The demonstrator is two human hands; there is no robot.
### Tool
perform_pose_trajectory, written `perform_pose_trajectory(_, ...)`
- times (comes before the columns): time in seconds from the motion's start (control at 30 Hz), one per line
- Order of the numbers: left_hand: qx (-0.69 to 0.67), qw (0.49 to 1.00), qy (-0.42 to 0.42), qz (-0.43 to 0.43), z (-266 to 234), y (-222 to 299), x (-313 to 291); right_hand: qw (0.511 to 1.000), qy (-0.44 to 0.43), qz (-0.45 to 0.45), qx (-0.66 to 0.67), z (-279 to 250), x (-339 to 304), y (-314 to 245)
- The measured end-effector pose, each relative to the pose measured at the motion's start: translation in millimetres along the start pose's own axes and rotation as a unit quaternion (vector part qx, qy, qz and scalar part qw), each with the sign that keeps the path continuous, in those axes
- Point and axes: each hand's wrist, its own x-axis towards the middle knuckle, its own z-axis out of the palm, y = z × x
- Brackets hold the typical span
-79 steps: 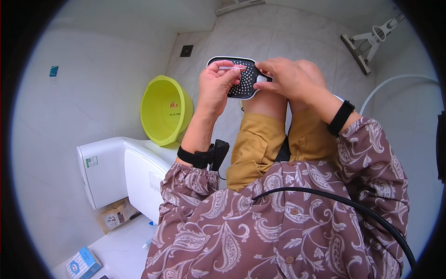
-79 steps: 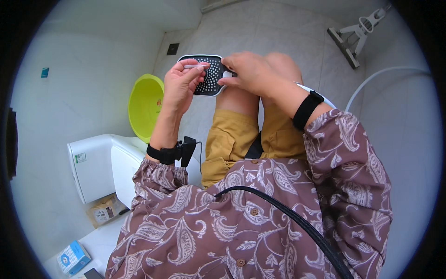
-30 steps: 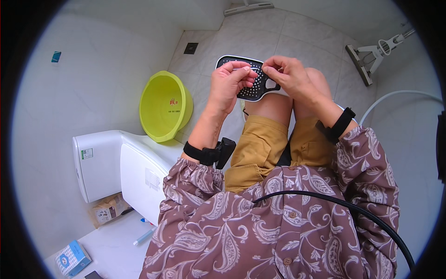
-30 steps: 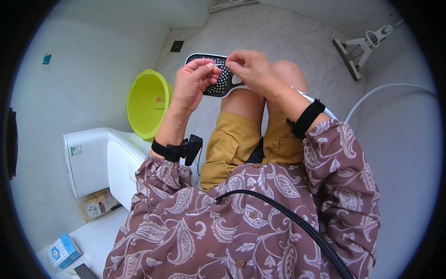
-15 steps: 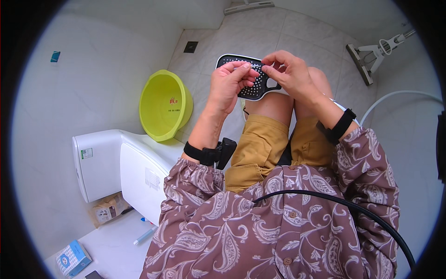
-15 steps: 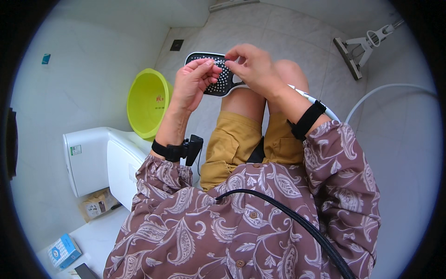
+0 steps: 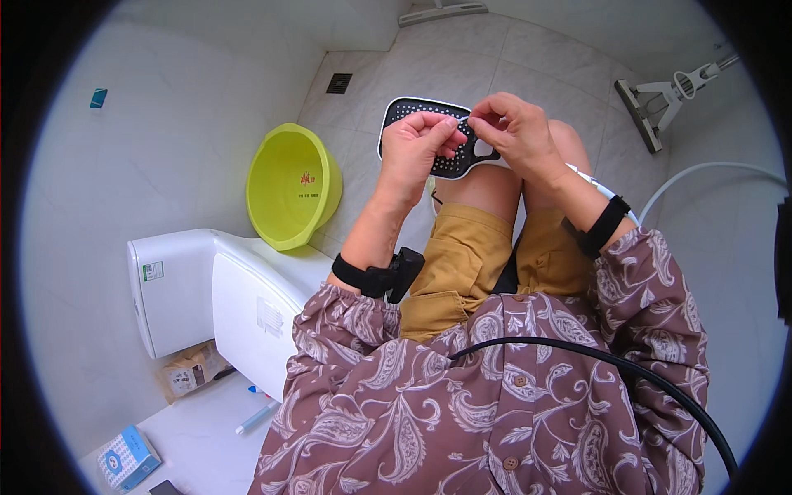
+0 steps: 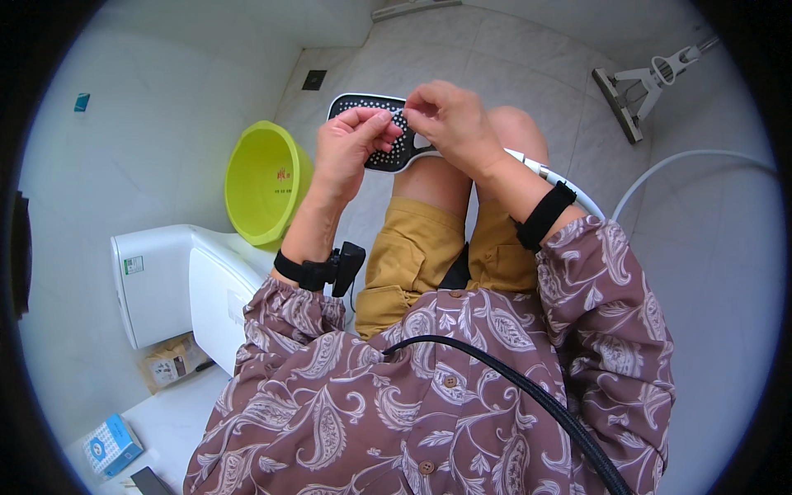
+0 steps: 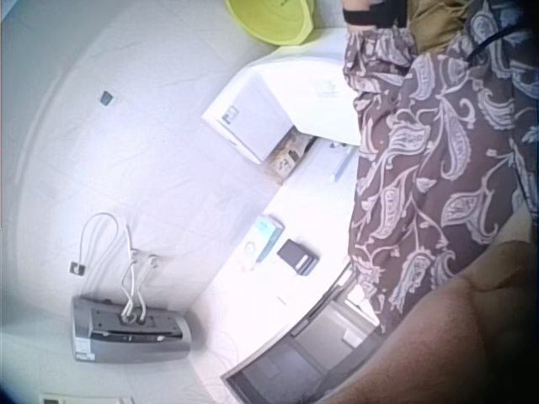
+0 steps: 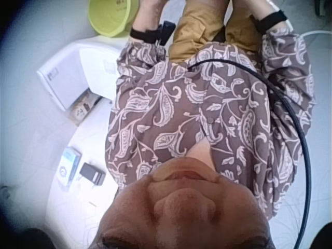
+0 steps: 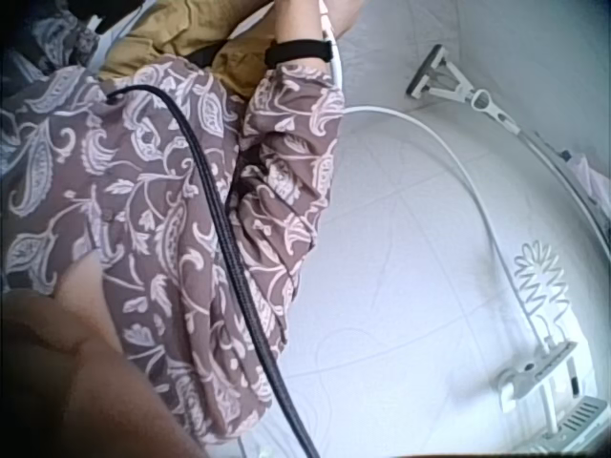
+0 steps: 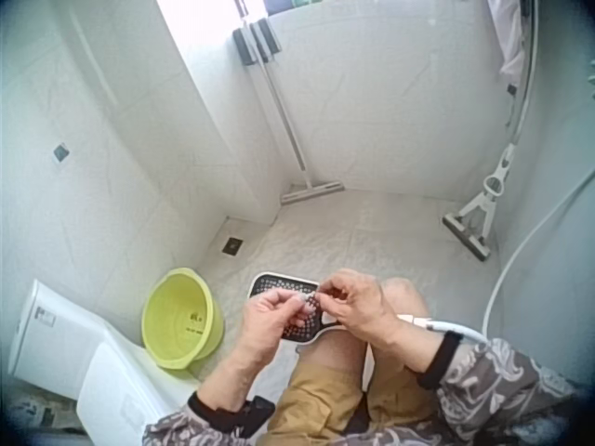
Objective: The recorder is inserting small white filter plugs into the holes of a handheld shower head.
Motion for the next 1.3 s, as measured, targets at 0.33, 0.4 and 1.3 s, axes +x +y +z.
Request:
perform_pose_trajectory(0.33, 0.014, 1.000, -0.019, 0.002, -4, 0, 1, 1.000, 0.012, -0.019, 0.010, 1, 0, 1)
perform_pose_trajectory(0.4, 0.021, 0.999, -0.026, -0.002, -5, 0, 3, 0.999, 0.014, -0.030, 0.007, 0, -1, 3)
perform_pose_trajectory(1.3, -0.112, 0.993, 0.008, 0.042, 2, -11, 0, 0.999, -0.016, -0.015, 0.046, 3, -1, 8)
